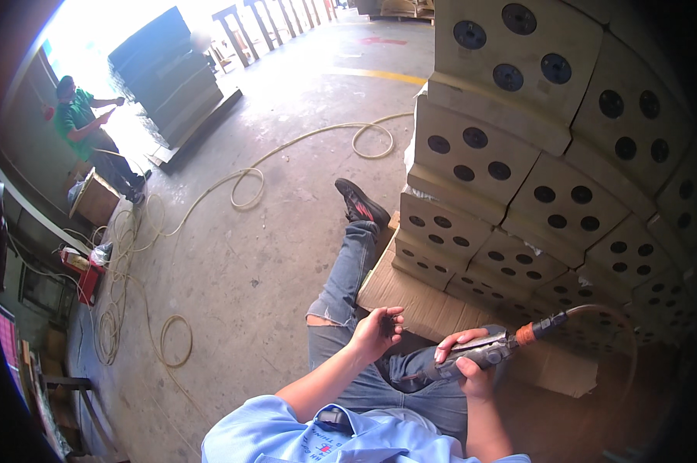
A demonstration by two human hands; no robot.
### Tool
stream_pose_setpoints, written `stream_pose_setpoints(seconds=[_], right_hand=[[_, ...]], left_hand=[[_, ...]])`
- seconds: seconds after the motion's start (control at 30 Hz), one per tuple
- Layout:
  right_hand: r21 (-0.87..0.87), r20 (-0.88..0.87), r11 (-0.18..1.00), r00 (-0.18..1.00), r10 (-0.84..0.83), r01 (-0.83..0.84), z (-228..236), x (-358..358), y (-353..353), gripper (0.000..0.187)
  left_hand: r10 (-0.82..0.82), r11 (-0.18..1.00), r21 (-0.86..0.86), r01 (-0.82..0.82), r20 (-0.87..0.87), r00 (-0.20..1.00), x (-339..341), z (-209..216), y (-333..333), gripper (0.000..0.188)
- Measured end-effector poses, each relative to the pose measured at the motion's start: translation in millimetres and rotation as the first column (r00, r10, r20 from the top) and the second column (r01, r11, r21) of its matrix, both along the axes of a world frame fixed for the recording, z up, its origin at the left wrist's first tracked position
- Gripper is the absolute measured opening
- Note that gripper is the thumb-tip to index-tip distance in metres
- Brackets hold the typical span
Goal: The person uses a pneumatic screwdriver to fasten screws into pre-drilled holes on stacked cardboard crates. The person sits on the floor, inserts screws, and drives them into the crate structure. The person briefly pauses to look around and then resumes fastening screws.
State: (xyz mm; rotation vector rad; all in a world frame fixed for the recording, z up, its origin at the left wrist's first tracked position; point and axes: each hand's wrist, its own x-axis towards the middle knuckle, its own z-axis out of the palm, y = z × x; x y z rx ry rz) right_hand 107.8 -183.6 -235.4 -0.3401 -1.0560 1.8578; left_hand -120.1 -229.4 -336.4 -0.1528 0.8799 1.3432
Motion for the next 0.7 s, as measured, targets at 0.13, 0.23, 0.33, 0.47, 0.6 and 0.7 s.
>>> stream_pose_setpoints(seconds=[0.13, 0.23, 0.33, 0.47, 0.6, 0.7], right_hand=[[0.077, -0.062, 0.997, 0.998, -0.009, 0.014, 10.4, -2.1, 7.8, 0.039], [0.167, -0.146, 0.984, 0.989, -0.039, 0.063, 30.1, -5.5, 18.5, 0.040], [0.255, -0.233, 0.958, 0.970, -0.068, 0.128, 50.9, -7.9, 30.8, 0.042], [0.341, -0.345, 0.920, 0.936, -0.066, 0.190, 68.6, -14.6, 41.2, 0.040], [0.399, -0.389, 0.888, 0.919, -0.062, 0.229, 80.8, -16.4, 43.8, 0.042], [0.447, -0.385, 0.862, 0.921, -0.055, 0.238, 87.0, -14.6, 43.4, 0.043]], left_hand=[[-0.011, 0.995, 0.101, 0.015, -0.043, 0.999, -4.8, -1.2, -2.7, 0.036], [-0.016, 0.990, 0.141, 0.022, -0.044, 0.999, -7.1, 2.7, -2.7, 0.034], [-0.022, 0.990, 0.139, 0.028, -0.046, 0.999, -7.4, 14.5, 0.5, 0.031], [-0.014, 0.993, 0.117, 0.020, -0.052, 0.999, -1.0, 48.5, 4.8, 0.029], [0.012, 0.968, 0.251, 0.002, -0.056, 0.998, 1.4, 62.3, 11.1, 0.033], [0.024, 0.931, 0.365, -0.018, -0.013, 1.000, 0.2, 73.2, 17.0, 0.036]])
